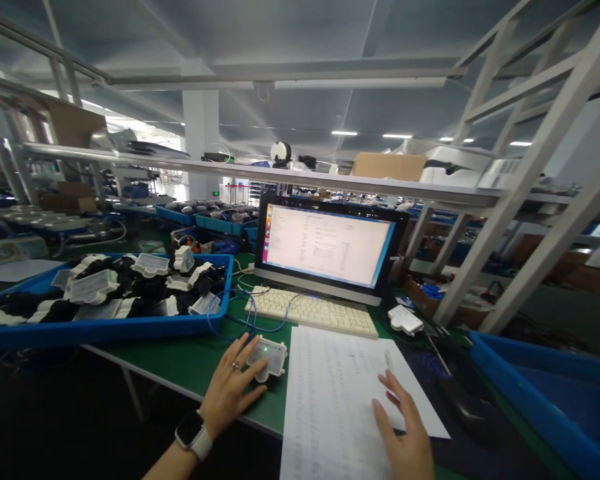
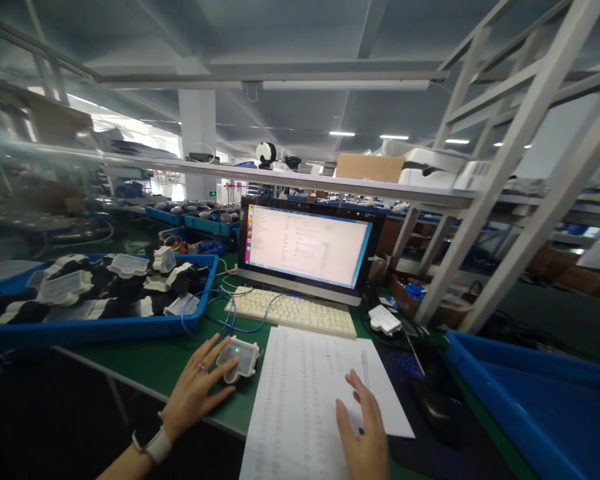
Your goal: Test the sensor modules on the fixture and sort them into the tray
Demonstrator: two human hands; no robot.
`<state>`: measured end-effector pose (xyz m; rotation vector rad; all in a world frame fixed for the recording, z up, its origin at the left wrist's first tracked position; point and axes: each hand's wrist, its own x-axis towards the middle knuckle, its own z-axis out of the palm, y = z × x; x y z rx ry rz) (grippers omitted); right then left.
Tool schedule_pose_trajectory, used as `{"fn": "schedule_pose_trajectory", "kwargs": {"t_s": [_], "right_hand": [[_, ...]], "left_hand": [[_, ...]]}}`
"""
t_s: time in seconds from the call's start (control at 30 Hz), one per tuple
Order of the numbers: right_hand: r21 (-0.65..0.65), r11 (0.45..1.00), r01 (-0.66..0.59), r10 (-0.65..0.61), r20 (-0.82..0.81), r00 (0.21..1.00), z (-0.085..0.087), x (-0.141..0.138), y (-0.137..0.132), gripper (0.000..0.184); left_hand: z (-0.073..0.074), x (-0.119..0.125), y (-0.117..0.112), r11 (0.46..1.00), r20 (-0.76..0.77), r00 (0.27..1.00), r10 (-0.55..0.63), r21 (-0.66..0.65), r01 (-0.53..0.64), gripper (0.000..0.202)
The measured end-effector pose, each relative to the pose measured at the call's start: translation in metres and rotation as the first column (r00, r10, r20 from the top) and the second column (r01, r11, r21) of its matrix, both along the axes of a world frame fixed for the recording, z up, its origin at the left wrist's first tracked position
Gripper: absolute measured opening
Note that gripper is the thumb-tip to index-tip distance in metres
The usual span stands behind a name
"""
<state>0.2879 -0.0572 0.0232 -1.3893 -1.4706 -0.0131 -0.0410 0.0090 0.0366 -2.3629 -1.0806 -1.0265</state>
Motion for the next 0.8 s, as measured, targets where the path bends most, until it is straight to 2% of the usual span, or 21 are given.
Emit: {"fn": "schedule_pose_trajectory", "kwargs": {"t_s": [0.13, 0.3, 0.47, 0.67, 0.8], "right_hand": [[-0.077, 0.995, 0.06, -0.076, -0.218, 0.973, -0.008, 0.024, -0.007, 0.047], [-0.069, 0.981, 0.179, -0.191, -0.403, 0.895, -0.01, 0.025, -0.001, 0.055], [-0.173, 0.974, 0.146, -0.213, -0.486, 0.848, -0.023, 0.026, 0.007, 0.063], [-0.303, 0.953, -0.021, -0.14, -0.5, 0.855, -0.029, 0.037, 0.007, 0.059], [-0.238, 0.967, 0.093, -0.198, -0.472, 0.859, -0.027, 0.028, 0.008, 0.056]], "left_hand": [[-0.003, -0.001, 0.018, 0.998, -0.011, 0.999, -0.051, 0.022, 0.051, 0.033], [-0.011, 0.005, 0.047, 0.998, 0.005, 0.998, -0.067, -0.021, 0.067, 0.036], [-0.017, 0.014, 0.061, 1.0, 0.037, 0.999, -0.007, -0.012, 0.008, 0.034], [-0.02, 0.015, 0.062, 1.0, 0.047, 0.999, -0.015, -0.01, 0.016, 0.033], [-0.019, 0.014, 0.063, 0.999, 0.07, 0.997, -0.041, 0.017, 0.04, 0.032]]}}
